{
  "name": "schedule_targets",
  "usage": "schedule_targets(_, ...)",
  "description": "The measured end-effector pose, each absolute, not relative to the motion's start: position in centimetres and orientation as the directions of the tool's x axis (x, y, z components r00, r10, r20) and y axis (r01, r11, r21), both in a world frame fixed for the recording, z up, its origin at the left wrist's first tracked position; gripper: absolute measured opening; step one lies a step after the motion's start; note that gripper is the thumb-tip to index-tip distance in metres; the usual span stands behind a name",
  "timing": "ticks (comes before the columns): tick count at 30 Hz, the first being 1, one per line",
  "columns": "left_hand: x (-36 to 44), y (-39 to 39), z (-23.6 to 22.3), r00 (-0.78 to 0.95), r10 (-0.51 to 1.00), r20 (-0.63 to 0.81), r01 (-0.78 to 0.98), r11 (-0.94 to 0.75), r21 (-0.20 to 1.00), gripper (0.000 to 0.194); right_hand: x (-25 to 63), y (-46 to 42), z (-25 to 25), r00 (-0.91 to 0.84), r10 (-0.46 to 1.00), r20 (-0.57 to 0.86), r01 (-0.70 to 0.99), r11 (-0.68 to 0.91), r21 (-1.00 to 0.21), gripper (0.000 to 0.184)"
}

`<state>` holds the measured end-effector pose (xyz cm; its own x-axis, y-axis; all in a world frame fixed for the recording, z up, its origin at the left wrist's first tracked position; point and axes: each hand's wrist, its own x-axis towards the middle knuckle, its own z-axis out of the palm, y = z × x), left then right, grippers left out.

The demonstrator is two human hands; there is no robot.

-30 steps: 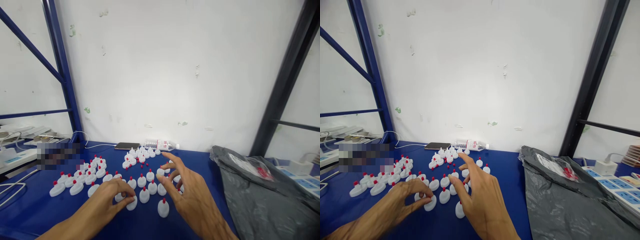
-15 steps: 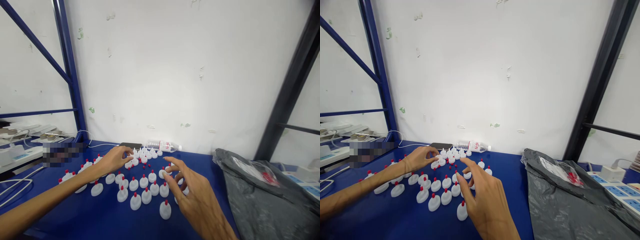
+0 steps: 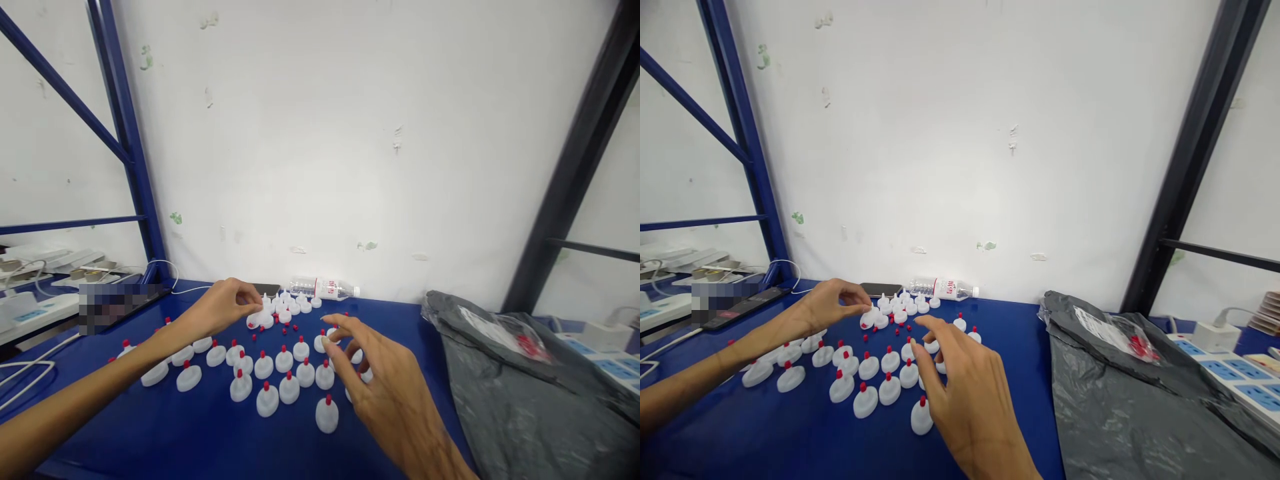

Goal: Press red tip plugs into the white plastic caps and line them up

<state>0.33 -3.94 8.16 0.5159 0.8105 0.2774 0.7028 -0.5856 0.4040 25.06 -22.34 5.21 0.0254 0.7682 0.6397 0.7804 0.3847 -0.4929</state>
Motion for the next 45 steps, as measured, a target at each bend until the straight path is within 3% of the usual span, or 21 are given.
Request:
schedule_targets(2,1.4,-6.3,9.4,0.560,0.788,0.255,0.608,-0.600,0.520,0.023,25.0,-22.2,5.0,0.020,0.757,0.654,0.808,0.373,-0.456,0.031)
schedule_targets(4,2.8,-9.0,10.3,0.606,0.768,0.206,0.386,-0.510,0.769,0.021,24.8,-22.1,4.9,-0.003,0.759,0.651,0.827,0.369,-0.425,0.040)
schedule_targets(9,5.7,-14.0,11.2,0.650,0.743,0.161,0.188,-0.362,0.913,0.022,24.2,-21.9,4.4,-0.041,0.743,0.668,0.820,0.407,-0.403,0.043)
schedule_targets(12,5.9,-13.6,10.8,0.655,0.731,0.190,0.195,-0.407,0.892,0.029,24.3,-21.9,4.5,-0.014,0.716,0.698,0.820,0.408,-0.402,0.039)
schedule_targets(14,5.2,-11.7,9.9,0.638,0.732,0.240,0.284,-0.513,0.810,0.034,24.4,-22.0,4.7,0.007,0.707,0.708,0.832,0.389,-0.396,0.038)
schedule_targets(15,4.6,-10.4,9.2,0.634,0.732,0.251,0.363,-0.567,0.739,0.035,24.5,-22.0,4.8,0.015,0.706,0.708,0.837,0.378,-0.395,0.038)
schedule_targets(17,3.1,-7.5,7.7,0.640,0.736,0.222,0.608,-0.661,0.440,0.029,24.6,-22.0,5.0,0.036,0.717,0.697,0.845,0.350,-0.404,0.036)
schedule_targets(20,0.9,-3.7,5.2,0.582,0.793,0.181,0.732,-0.607,0.308,0.019,24.6,-22.0,5.0,0.076,0.743,0.665,0.860,0.288,-0.421,0.037)
schedule_targets(23,-0.3,-1.8,3.6,0.546,0.827,0.138,0.780,-0.561,0.277,0.015,24.6,-21.9,4.9,0.081,0.763,0.641,0.873,0.257,-0.415,0.041)
schedule_targets(29,0.4,-1.5,2.8,0.575,0.813,0.091,0.760,-0.572,0.310,0.006,24.6,-22.0,5.0,0.066,0.760,0.646,0.859,0.287,-0.425,0.039)
schedule_targets(36,1.3,-4.4,6.3,0.552,0.779,0.299,0.685,-0.627,0.370,0.012,24.6,-22.2,4.9,0.066,0.799,0.598,0.855,0.264,-0.447,0.029)
schedule_targets(39,2.0,-7.7,7.7,0.574,0.759,0.307,0.579,-0.641,0.504,0.026,24.5,-22.0,4.8,0.029,0.770,0.637,0.841,0.326,-0.431,0.030)
schedule_targets(42,2.8,-11.2,8.2,0.596,0.763,0.249,0.361,-0.532,0.766,0.032,24.2,-22.0,4.8,-0.014,0.730,0.683,0.811,0.408,-0.420,0.030)
schedule_targets(45,3.4,-13.7,8.3,0.618,0.751,0.232,0.237,-0.459,0.856,0.028,24.0,-22.2,4.9,-0.047,0.675,0.736,0.775,0.489,-0.399,0.030)
